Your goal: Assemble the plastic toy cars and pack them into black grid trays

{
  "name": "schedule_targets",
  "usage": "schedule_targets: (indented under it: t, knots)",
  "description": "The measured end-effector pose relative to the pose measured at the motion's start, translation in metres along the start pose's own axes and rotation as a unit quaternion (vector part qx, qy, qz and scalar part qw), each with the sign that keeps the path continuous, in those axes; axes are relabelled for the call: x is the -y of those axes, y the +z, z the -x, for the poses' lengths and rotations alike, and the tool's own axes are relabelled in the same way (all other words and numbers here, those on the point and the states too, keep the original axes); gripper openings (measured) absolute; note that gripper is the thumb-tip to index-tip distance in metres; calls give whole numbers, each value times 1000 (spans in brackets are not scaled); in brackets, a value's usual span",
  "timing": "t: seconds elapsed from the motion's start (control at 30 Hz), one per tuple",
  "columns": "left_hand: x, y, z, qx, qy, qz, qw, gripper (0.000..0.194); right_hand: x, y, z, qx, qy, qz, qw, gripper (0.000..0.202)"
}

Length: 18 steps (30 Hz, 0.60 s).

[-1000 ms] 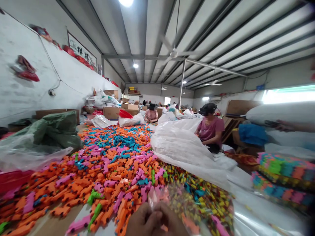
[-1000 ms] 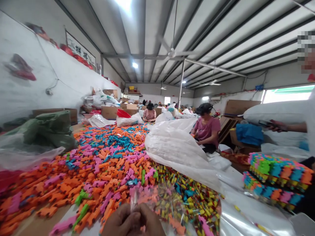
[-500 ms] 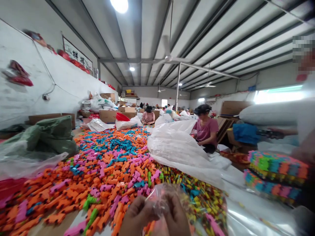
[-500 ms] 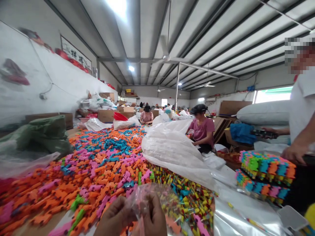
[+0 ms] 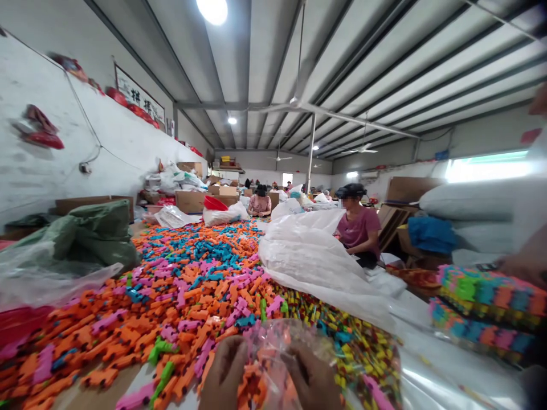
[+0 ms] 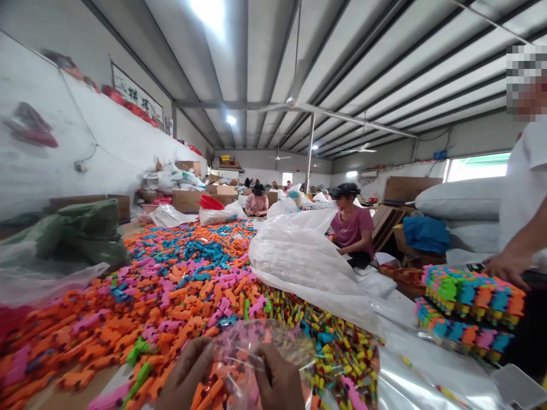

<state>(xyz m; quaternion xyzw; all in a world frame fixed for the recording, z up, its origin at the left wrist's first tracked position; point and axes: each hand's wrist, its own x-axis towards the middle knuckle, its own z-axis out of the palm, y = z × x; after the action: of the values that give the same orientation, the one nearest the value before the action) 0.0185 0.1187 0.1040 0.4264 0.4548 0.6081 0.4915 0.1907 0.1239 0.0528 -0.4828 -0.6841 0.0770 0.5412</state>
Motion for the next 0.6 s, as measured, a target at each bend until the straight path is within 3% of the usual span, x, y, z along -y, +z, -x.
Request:
schedule_targets:
  t: [0.1, 0.3, 0.37, 0.47, 0.6]
  knots:
    - [-1, 1, 5, 42, 8, -4, 999, 51, 7, 9, 3, -4, -10, 1, 1000, 36]
    - [19, -5, 5, 138, -75, 48, 986, 44, 10, 18, 7, 5, -63, 16, 998, 28]
    - [22, -8, 3, 122, -91, 119, 981, 47, 8, 11, 4, -14, -67, 11, 998, 28]
    - [19, -9, 1, 45, -146, 218, 964, 47, 7, 0, 2, -36, -94, 21, 995, 23]
    - [11, -8, -2, -29, -179, 245, 952, 46, 0, -4, 8, -5, -175, 81, 981, 21]
